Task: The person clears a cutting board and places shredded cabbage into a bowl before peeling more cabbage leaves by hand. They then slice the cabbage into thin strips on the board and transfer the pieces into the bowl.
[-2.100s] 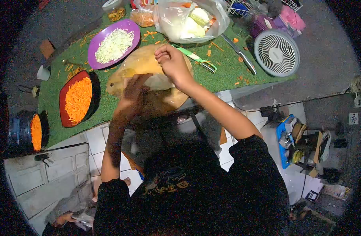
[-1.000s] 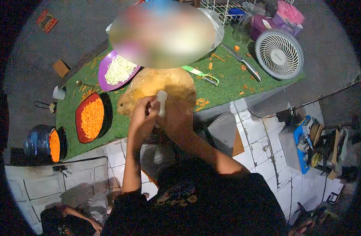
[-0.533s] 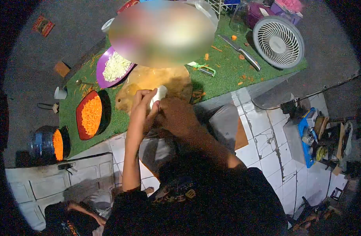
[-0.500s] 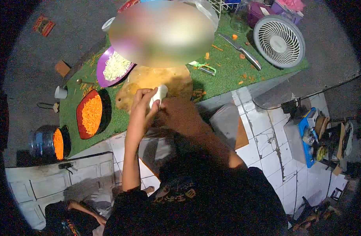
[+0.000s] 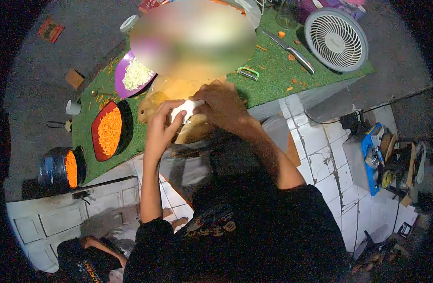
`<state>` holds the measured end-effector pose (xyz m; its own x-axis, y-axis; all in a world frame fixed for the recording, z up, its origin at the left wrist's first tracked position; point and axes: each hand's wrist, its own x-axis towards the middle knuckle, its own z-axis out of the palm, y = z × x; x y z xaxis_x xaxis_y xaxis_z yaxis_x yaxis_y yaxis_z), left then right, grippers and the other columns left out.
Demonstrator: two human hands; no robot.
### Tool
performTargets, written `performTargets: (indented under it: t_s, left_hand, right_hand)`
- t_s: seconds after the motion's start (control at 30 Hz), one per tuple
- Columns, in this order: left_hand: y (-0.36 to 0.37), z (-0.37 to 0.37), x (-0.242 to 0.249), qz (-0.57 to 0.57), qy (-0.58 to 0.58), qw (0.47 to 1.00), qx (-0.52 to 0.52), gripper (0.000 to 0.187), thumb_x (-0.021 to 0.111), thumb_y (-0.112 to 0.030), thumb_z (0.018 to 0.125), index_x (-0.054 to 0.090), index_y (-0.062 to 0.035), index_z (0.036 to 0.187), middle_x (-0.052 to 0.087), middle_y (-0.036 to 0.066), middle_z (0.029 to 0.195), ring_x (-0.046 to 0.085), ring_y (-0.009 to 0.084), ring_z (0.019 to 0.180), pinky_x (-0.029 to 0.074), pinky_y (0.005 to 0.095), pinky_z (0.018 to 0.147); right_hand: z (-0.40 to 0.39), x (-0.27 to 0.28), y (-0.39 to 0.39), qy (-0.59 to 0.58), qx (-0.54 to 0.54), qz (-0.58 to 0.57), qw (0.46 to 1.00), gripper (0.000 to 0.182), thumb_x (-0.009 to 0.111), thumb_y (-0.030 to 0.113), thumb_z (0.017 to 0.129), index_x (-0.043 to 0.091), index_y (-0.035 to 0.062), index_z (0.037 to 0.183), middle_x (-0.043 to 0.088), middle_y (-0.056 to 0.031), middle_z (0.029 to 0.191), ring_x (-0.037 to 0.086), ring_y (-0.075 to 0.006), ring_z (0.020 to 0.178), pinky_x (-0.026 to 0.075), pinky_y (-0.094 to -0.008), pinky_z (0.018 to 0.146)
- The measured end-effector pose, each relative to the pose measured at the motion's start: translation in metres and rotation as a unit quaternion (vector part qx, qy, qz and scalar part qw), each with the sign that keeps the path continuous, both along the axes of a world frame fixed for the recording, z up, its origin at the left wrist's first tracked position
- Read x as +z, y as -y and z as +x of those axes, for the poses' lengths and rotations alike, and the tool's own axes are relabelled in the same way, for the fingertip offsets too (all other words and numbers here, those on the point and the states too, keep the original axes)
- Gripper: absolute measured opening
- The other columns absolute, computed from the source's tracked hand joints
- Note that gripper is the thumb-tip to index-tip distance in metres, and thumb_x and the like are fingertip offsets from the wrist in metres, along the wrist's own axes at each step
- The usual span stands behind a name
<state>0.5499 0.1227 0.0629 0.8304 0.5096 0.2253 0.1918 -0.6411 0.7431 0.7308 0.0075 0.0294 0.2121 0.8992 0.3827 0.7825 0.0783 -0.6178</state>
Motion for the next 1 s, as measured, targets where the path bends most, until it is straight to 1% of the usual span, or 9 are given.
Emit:
performTargets:
  t_s: [0.07,0.13,0.23,0.37,0.57,0.7,0.8,0.87,1.0]
  left_hand:
    - [0.003,0.002,-0.003,0.017,0.021,1.000,0.002,0.025,0.068,-0.015,0.090,0.066,0.0017,0.108,0.067,0.017,0.109,0.063,0.0330,0.105,0.047,0.0380,0.092]
    - [0.005,0.005,-0.003,0.115,0.035,0.993,0.003,0.024,0.068,-0.014,0.089,0.066,0.0028,0.107,0.064,0.017,0.109,0.060,0.0343,0.106,0.047,0.0401,0.092]
    - [0.008,0.010,0.004,0.148,0.012,0.989,-0.009,0.024,0.066,-0.011,0.086,0.061,0.0040,0.104,0.057,0.019,0.106,0.056,0.0379,0.100,0.046,0.0445,0.087]
    - [0.003,0.026,-0.006,0.251,-0.008,0.968,-0.024,0.024,0.063,-0.010,0.080,0.051,0.0015,0.097,0.048,0.020,0.097,0.051,0.0400,0.091,0.044,0.0490,0.081]
    - [0.003,0.026,-0.018,0.231,-0.011,0.973,-0.004,0.024,0.061,-0.012,0.080,0.053,0.0012,0.099,0.051,0.018,0.101,0.050,0.0398,0.094,0.042,0.0484,0.082]
    - [0.007,0.024,-0.019,0.240,-0.024,0.970,0.005,0.024,0.059,-0.011,0.081,0.054,0.0011,0.101,0.052,0.017,0.102,0.050,0.0396,0.094,0.043,0.0478,0.082]
    - [0.007,0.023,-0.018,0.212,-0.030,0.977,-0.006,0.021,0.057,-0.010,0.084,0.055,0.0000,0.103,0.054,0.016,0.107,0.051,0.0371,0.097,0.041,0.0467,0.084]
    - [0.011,0.024,-0.013,0.283,-0.008,0.959,0.017,0.019,0.059,-0.013,0.089,0.057,-0.0017,0.105,0.056,0.015,0.111,0.052,0.0345,0.101,0.038,0.0451,0.087]
    - [0.012,0.019,-0.016,0.283,-0.003,0.959,-0.012,0.022,0.061,-0.020,0.094,0.058,-0.0030,0.108,0.057,0.013,0.113,0.053,0.0323,0.103,0.036,0.0442,0.088]
  right_hand:
    - [-0.002,-0.001,0.003,0.003,-0.020,0.017,1.000,0.032,0.072,0.034,0.083,0.074,0.0118,0.106,0.069,-0.0073,0.099,0.060,-0.0301,0.102,0.040,-0.0501,0.086]
    - [-0.008,0.011,0.007,0.037,-0.061,-0.052,0.996,0.028,0.076,0.026,0.081,0.074,0.0158,0.107,0.071,-0.0006,0.097,0.058,-0.0214,0.104,0.034,-0.0461,0.087]
    - [-0.010,0.008,0.009,0.056,-0.066,-0.047,0.995,0.028,0.075,0.030,0.082,0.074,0.0207,0.108,0.070,0.0038,0.102,0.056,-0.0190,0.105,0.028,-0.0449,0.084]
    - [-0.012,-0.002,0.008,0.078,-0.076,0.021,0.994,0.030,0.073,0.037,0.081,0.073,0.0176,0.105,0.067,-0.0005,0.104,0.055,-0.0220,0.105,0.030,-0.0484,0.084]
    - [0.007,-0.003,0.004,0.038,0.010,0.036,0.999,0.028,0.073,0.035,0.081,0.071,0.0139,0.100,0.064,-0.0037,0.098,0.056,-0.0274,0.103,0.033,-0.0493,0.085]
    - [0.007,0.014,0.004,0.047,-0.005,-0.076,0.996,0.024,0.072,0.031,0.081,0.070,0.0126,0.097,0.064,-0.0056,0.097,0.057,-0.0290,0.103,0.034,-0.0499,0.085]
    - [0.001,0.018,0.004,0.078,-0.028,-0.090,0.993,0.025,0.072,0.030,0.081,0.069,0.0117,0.097,0.065,-0.0072,0.097,0.057,-0.0299,0.103,0.035,-0.0506,0.085]
    - [0.004,0.013,-0.001,0.104,-0.035,-0.076,0.991,0.026,0.072,0.030,0.080,0.069,0.0114,0.098,0.065,-0.0081,0.097,0.057,-0.0304,0.103,0.036,-0.0509,0.085]
    - [0.005,-0.007,-0.009,0.099,-0.013,0.025,0.995,0.030,0.062,0.044,0.086,0.065,0.0159,0.094,0.064,-0.0048,0.087,0.058,-0.0291,0.098,0.031,-0.0495,0.086]
